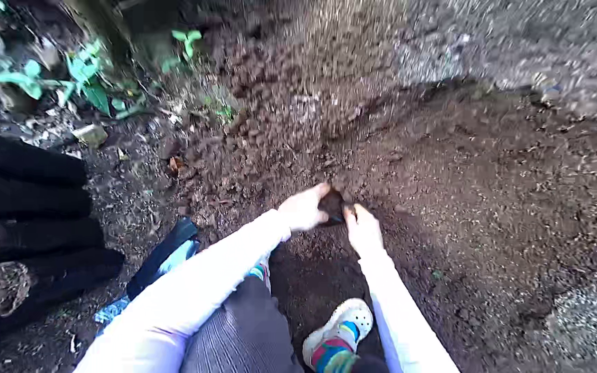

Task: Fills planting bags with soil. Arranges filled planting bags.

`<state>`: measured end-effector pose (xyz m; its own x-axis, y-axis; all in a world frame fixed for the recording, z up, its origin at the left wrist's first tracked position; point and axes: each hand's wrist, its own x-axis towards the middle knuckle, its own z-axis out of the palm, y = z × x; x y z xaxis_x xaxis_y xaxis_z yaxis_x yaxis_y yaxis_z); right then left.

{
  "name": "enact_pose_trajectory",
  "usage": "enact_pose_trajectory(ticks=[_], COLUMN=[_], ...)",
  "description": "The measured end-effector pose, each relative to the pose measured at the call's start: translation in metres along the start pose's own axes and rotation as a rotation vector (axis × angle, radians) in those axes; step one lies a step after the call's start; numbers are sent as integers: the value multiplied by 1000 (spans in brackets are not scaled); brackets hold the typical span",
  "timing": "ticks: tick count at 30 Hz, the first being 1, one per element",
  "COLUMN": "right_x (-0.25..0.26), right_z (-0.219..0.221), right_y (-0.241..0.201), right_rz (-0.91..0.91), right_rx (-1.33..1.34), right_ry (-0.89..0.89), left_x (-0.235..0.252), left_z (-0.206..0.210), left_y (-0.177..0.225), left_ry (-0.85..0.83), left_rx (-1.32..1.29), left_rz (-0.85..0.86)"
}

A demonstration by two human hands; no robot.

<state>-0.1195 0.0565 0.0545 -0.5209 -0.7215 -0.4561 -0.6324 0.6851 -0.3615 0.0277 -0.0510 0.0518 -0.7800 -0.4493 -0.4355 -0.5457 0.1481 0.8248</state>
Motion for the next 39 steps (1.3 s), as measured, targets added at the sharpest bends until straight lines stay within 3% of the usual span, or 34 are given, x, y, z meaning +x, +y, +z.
enact_pose_trajectory(ticks=[2,5,8,12,16,19,23,27,30,32,34,36,39], right_x=[-4,17,23,3,0,9,16,11,-3,-7,-12,-18,-17], right_z=[9,20,18,60,103,107,82,61,52,47,41,36,13], right_y=[7,22,28,60,32,-8,-7,13,17,18,16,12,12], right_rz=[-7,34,10,-19,448,563,519,468,366,360,406,457,369], right_rx=[63,19,50,677,1392,1638,1770,1630,1159,706,423,420,424], right_ry=[74,-70,-103,155,215,283,224,135,118,-16,-266,-404,-259], left_x=[-9,-2,17,61,73,59,34,33,47,55,57,54,41], left_z=[1,-3,-17,2,47,69,67,34,23,18,12,6,-4], left_y=[5,-14,-58,-108,-98,-71,-53,-26,-9,-7,-8,-9,3], left_ry=[-3,-106,61,264,106,46,-36,-32,-58,-74,-61,-81,-144], left_rx=[19,1,-296,-466,-746,-859,-732,-265,147,331,415,399,324], left_rz=[41,50,157,179,44,-108,-111,-58,-142,-160,-130,-110,-101])
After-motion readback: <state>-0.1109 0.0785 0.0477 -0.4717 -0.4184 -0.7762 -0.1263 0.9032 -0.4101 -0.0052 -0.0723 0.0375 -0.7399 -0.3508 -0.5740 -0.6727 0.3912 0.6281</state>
